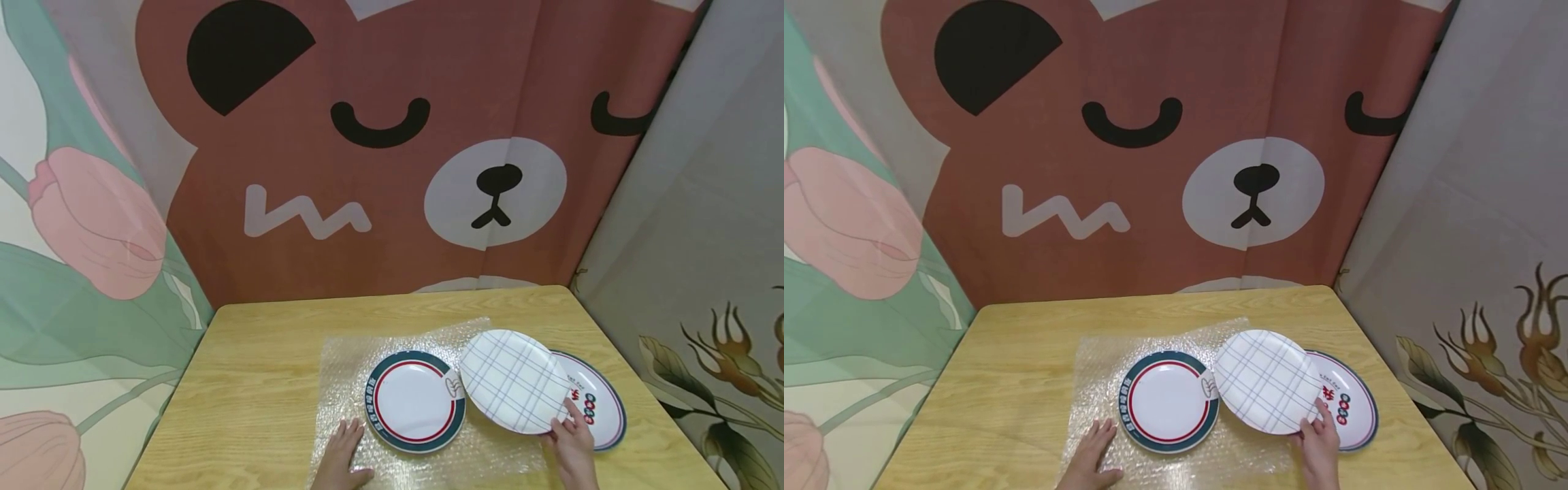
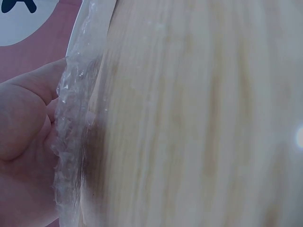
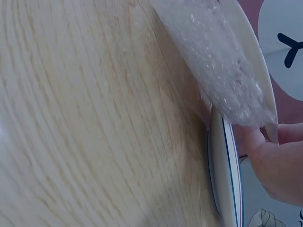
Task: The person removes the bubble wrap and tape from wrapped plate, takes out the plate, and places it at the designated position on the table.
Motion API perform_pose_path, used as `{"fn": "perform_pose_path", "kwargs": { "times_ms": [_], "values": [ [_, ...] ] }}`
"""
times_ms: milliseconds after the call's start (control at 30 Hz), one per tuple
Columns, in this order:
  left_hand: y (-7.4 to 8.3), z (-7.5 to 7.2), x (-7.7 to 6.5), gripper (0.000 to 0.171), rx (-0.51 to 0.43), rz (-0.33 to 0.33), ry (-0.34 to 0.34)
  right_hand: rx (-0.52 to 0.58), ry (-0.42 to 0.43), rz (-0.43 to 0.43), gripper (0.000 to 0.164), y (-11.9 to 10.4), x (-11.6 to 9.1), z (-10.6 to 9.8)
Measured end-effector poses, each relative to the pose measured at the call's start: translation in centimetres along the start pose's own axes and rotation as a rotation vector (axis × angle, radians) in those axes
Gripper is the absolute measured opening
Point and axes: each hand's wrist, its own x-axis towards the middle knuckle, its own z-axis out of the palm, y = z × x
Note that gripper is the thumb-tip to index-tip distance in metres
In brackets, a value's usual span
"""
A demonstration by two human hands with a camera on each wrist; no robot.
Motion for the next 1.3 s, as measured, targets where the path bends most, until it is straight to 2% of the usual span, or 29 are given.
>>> {"fn": "perform_pose_path", "kwargs": {
  "times_ms": [133, 233, 400, 567, 767, 867, 1067, 1300],
  "values": [
    [0.1, 0.1, -0.1, 0.077, 0.020, 0.026, 0.052, 0.082, -0.002, 0.005, 0.063, 0.0, 0.0, -0.5],
    [0.1, 0.1, -0.1, 0.077, 0.030, 0.045, 0.080, 0.100, 0.029, 0.025, 0.064, -0.1, 0.0, -0.7],
    [0.3, -0.1, -0.1, 0.077, 0.025, 0.046, 0.066, 0.091, 0.073, 0.049, 0.064, -0.3, -0.1, -1.1],
    [0.4, -0.3, -0.1, 0.076, 0.022, 0.039, 0.056, 0.180, 0.090, 0.052, 0.065, -0.3, 0.2, -1.7],
    [0.5, -0.5, 0.0, 0.077, -0.004, 0.014, 0.027, 0.128, 0.115, 0.053, 0.065, -0.1, 0.5, -2.3],
    [0.4, -0.4, 0.0, 0.076, 0.002, 0.020, 0.039, 0.114, 0.131, 0.064, 0.065, 0.0, 0.6, -2.6],
    [0.2, -0.1, -0.2, 0.076, 0.022, 0.060, 0.086, 0.163, 0.138, 0.070, 0.066, 0.0, 0.8, -3.3],
    [0.0, 0.2, -0.2, 0.076, 0.025, 0.069, 0.099, 0.212, 0.168, 0.079, 0.067, -0.2, 0.9, -4.2]
  ]
}}
